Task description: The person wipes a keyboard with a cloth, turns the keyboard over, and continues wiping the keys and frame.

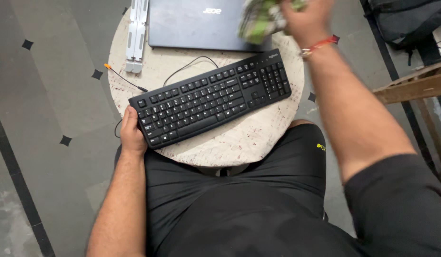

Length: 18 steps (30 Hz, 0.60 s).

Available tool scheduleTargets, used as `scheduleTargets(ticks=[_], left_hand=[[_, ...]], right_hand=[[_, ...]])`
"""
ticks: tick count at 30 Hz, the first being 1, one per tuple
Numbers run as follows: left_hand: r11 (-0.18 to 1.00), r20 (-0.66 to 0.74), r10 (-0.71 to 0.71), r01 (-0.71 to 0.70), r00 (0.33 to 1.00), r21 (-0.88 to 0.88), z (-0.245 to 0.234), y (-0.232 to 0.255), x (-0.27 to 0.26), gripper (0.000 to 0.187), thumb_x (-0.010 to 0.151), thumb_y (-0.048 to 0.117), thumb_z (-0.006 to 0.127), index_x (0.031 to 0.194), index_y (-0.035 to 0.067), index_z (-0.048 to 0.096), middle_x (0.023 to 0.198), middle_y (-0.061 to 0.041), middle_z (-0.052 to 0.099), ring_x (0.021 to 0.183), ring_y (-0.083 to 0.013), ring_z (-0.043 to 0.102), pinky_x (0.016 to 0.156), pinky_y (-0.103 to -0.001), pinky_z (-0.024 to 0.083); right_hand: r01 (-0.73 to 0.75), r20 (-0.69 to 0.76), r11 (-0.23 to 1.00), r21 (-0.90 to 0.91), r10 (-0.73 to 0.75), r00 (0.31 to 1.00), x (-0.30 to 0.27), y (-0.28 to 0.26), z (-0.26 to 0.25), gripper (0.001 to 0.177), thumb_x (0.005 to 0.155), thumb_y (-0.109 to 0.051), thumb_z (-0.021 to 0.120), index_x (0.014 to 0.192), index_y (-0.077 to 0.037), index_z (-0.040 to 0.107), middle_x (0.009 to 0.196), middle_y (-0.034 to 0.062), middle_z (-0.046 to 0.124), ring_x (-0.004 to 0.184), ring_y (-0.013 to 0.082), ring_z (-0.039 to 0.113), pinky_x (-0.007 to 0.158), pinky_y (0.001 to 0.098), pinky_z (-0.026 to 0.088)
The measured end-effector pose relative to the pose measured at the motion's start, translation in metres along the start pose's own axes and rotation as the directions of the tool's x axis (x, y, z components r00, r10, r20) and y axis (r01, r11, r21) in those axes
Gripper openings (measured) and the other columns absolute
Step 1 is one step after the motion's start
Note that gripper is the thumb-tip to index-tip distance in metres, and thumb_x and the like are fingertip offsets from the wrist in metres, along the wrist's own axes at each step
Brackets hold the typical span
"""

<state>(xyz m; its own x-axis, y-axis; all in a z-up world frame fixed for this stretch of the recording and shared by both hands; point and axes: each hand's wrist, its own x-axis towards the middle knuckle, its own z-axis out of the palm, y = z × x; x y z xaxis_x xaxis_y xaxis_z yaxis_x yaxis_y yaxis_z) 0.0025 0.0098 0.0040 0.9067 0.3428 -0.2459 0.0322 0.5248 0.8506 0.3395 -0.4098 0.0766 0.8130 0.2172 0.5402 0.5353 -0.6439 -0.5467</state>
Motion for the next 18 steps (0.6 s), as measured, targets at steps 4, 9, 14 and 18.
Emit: scheduleTargets(ticks=[4,9,14,18], left_hand=[[1.0,0.019,0.005,-0.004,1.0,-0.013,-0.004,-0.002,-0.002,0.041,0.114,0.034,0.042,0.134,0.001,0.057,0.123,-0.008,0.066,0.11,-0.0166,0.065,0.099,-0.031,0.052],[1.0,0.014,-0.019,0.019,1.0,0.013,-0.006,0.0,0.0,0.04,0.114,0.034,0.04,0.133,0.002,0.057,0.123,-0.008,0.067,0.111,-0.0159,0.065,0.1,-0.03,0.052],[0.998,0.034,-0.051,0.051,0.998,-0.022,-0.006,0.006,0.005,0.041,0.114,0.035,0.044,0.132,0.001,0.058,0.123,-0.007,0.067,0.111,-0.0167,0.065,0.1,-0.032,0.052],[1.0,0.035,0.006,-0.007,0.999,0.021,0.002,0.021,0.0,0.044,0.112,0.037,0.044,0.136,0.002,0.056,0.126,-0.005,0.066,0.115,-0.0149,0.063,0.103,-0.031,0.05]], right_hand=[[0.03,0.091,0.995,-0.094,-0.022,0.996,0.003,-0.024,0.065,0.063,0.093,-0.047,0.088,0.125,0.002,0.065,0.12,0.0273,0.064,0.11,0.0449,0.061,0.094,0.0509,0.05],[0.043,-0.069,0.99,-0.131,-0.052,0.996,-0.039,-0.011,-0.001,0.049,0.107,-0.028,0.075,0.139,0.001,0.053,0.134,0.0221,0.056,0.115,0.0373,0.061,0.1,0.0437,0.052],[-0.824,0.524,0.493,0.278,0.641,0.561,-0.117,0.025,-0.019,0.026,0.106,-0.028,0.056,0.117,-0.008,0.068,0.099,0.0007,0.068,0.081,0.0131,0.062,0.072,0.0304,0.055],[-0.757,0.546,0.55,0.353,0.536,0.644,-0.145,0.037,-0.026,0.023,0.108,-0.021,0.057,0.121,-0.007,0.07,0.102,-0.0026,0.069,0.087,0.0082,0.061,0.079,0.026,0.052]])
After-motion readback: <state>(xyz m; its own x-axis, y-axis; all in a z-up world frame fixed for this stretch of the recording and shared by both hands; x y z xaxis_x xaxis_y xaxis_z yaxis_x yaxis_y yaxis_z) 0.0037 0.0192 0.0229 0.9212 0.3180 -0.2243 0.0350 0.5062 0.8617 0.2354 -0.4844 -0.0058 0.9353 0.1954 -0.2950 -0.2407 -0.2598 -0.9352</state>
